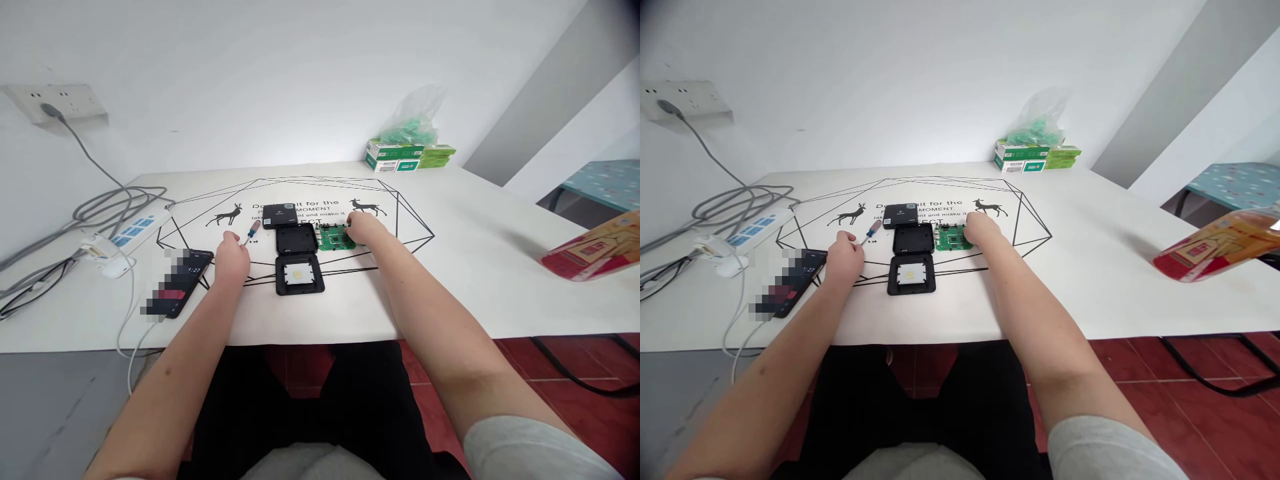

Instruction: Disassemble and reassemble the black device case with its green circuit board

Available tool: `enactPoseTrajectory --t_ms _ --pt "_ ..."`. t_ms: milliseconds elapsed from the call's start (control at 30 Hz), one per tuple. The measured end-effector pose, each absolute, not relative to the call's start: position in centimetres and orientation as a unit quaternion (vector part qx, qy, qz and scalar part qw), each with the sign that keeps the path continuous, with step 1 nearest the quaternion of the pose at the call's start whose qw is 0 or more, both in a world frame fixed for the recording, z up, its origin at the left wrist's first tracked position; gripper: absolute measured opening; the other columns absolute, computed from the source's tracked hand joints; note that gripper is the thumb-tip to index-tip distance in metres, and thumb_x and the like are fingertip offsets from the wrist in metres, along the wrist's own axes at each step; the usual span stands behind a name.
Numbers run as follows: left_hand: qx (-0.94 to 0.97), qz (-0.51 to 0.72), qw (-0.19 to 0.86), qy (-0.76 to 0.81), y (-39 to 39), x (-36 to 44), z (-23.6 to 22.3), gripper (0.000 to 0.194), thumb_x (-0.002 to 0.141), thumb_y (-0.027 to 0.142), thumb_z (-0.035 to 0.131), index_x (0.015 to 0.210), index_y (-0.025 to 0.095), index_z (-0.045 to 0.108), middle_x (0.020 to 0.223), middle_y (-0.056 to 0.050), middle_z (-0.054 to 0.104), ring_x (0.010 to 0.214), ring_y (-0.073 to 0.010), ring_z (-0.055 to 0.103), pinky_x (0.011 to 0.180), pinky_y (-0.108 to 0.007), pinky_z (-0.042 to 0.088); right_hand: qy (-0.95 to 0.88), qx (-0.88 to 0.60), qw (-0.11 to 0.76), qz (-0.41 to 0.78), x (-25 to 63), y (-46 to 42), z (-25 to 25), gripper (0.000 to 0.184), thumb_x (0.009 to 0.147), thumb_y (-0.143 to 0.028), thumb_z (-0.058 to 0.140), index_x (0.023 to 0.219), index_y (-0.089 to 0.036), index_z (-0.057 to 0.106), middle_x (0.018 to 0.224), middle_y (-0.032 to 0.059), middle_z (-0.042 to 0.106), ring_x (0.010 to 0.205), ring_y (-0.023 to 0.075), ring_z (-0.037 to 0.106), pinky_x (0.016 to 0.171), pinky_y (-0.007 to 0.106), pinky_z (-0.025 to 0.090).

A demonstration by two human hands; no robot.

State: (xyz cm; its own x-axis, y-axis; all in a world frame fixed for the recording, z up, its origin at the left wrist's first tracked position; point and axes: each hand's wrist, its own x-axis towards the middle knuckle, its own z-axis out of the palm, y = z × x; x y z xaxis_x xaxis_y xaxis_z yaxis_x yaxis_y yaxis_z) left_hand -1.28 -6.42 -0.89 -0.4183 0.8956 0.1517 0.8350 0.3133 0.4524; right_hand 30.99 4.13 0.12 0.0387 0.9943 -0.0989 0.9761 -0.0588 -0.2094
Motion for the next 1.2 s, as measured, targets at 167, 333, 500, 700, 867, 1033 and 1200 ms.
enactPoseTrajectory --t_ms 167,333,500,700,867,1033,1200 --pt "0.547 0.189 0.052 0.814 -6.4 -1.3 -1.1 0.023 0.105 0.013 0.049 0.122 0.02 0.062 0.119 -0.019 0.075 0.116 -0.037 0.073 0.1 -0.048 0.057 -0.688 -0.716 0.043 0.111 30.9 4.1 0.2 0.036 0.104 -0.023 0.059 0.137 -0.015 0.071 0.143 0.0221 0.073 0.129 0.0332 0.072 0.105 0.043 0.059" --pt "0.571 0.14 0.037 0.808 -6.2 -1.3 -1.3 0.024 0.107 0.017 0.048 0.116 0.019 0.07 0.121 -0.022 0.075 0.115 -0.0383 0.073 0.1 -0.049 0.057 -0.691 -0.714 0.041 0.108 30.9 4.2 0.1 0.036 0.104 -0.022 0.06 0.138 -0.015 0.072 0.144 0.0218 0.073 0.131 0.0332 0.071 0.107 0.043 0.058" --pt "0.618 0.136 0.051 0.773 -6.3 -1.1 -1.2 0.023 0.108 0.019 0.05 0.114 0.022 0.072 0.122 -0.015 0.079 0.118 -0.0343 0.073 0.1 -0.044 0.057 -0.693 -0.712 0.04 0.108 30.9 4.3 0.0 0.037 0.103 -0.022 0.062 0.138 -0.015 0.072 0.144 0.0225 0.073 0.131 0.0332 0.071 0.107 0.043 0.058" --pt "0.58 0.123 0.044 0.804 -6.3 -0.7 -0.8 0.023 0.109 0.019 0.052 0.115 0.018 0.074 0.119 -0.016 0.08 0.113 -0.0335 0.076 0.095 -0.041 0.059 -0.694 -0.71 0.035 0.111 31.0 4.5 -0.1 0.037 0.104 -0.022 0.058 0.138 -0.015 0.071 0.147 0.0214 0.072 0.13 0.0337 0.071 0.107 0.044 0.058" --pt "0.567 0.123 0.042 0.814 -6.2 -0.9 -0.7 0.024 0.109 0.018 0.053 0.119 0.016 0.075 0.119 -0.018 0.079 0.115 -0.0338 0.075 0.095 -0.04 0.058 -0.694 -0.711 0.034 0.109 31.0 4.4 -0.1 0.036 0.104 -0.022 0.058 0.137 -0.015 0.072 0.146 0.0212 0.072 0.129 0.0331 0.071 0.106 0.043 0.058" --pt "0.556 0.128 0.034 0.821 -6.4 -1.2 -0.7 0.025 0.111 0.018 0.05 0.122 0.016 0.072 0.124 -0.02 0.077 0.115 -0.0343 0.075 0.092 -0.04 0.058 -0.693 -0.711 0.029 0.111 30.9 4.2 0.2 0.037 0.104 -0.023 0.058 0.138 -0.016 0.071 0.146 0.0214 0.072 0.129 0.0332 0.071 0.105 0.044 0.059" --pt "0.542 0.128 0.034 0.83 -6.7 -1.0 -0.4 0.022 0.11 0.018 0.051 0.121 0.016 0.07 0.122 -0.022 0.077 0.112 -0.0365 0.076 0.091 -0.043 0.057 -0.682 -0.723 0.015 0.108 30.7 3.5 0.9 0.042 0.1 -0.017 0.059 0.141 -0.014 0.069 0.149 0.0247 0.069 0.13 0.0363 0.071 0.103 0.047 0.06"
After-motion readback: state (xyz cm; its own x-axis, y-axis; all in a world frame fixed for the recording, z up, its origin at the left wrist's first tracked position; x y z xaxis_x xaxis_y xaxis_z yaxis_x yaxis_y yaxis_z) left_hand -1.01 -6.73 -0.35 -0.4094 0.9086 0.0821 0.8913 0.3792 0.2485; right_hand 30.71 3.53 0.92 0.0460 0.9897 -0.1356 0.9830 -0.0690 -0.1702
